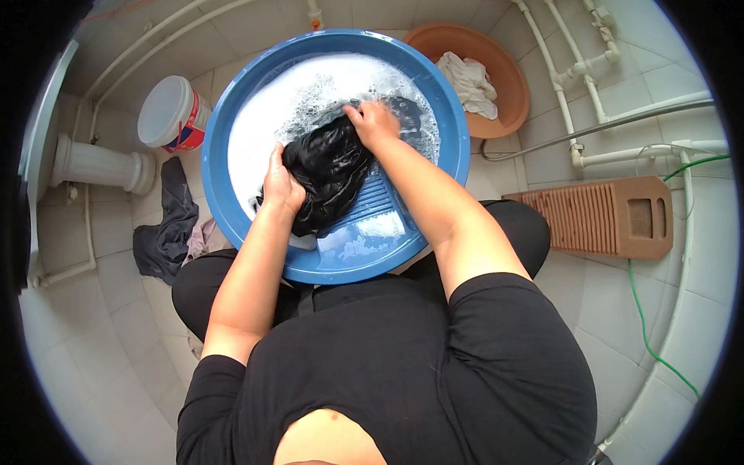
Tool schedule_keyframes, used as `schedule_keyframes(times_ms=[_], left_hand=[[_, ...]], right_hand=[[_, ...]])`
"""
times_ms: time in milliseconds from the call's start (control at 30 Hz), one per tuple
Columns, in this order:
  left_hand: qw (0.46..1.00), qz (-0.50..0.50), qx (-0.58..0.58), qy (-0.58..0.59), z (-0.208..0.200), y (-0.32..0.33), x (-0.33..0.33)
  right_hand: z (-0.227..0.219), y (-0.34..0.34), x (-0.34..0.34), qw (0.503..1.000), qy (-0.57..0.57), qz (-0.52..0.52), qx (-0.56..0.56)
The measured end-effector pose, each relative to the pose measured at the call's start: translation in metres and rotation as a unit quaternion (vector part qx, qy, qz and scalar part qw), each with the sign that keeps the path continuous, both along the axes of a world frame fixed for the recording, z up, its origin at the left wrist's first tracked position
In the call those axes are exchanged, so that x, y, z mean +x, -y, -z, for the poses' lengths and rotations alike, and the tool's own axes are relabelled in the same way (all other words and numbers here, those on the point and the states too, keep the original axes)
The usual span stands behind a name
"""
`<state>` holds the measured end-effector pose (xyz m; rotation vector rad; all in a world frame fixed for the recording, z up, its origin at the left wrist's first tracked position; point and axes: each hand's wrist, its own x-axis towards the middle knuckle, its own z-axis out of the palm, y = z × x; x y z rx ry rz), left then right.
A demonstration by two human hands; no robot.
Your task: The person sits on the floor and hand-washes a dark garment in a blue basin filled with soapy water. They repeatedly scrub, wring, and agitate the fabric by hand throughout the clip.
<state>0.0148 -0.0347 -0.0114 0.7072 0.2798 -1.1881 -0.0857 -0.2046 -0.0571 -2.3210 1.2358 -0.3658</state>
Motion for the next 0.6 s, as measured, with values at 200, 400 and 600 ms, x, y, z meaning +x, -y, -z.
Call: schedule_keyframes(times_ms=[200,400,600], left_hand=[[0.996,-0.020,0.013,0.086,-0.018,0.003,-0.004],[0.994,-0.043,0.023,0.102,0.004,0.000,0.005],[0.885,0.104,-0.078,0.447,0.034,-0.029,0.012]], right_hand=[[0.004,0.006,-0.018,0.993,-0.111,-0.002,0.049],[-0.056,-0.089,0.028,0.933,0.292,-0.167,0.127],[-0.097,-0.155,0.022,0.882,0.321,-0.335,-0.079]])
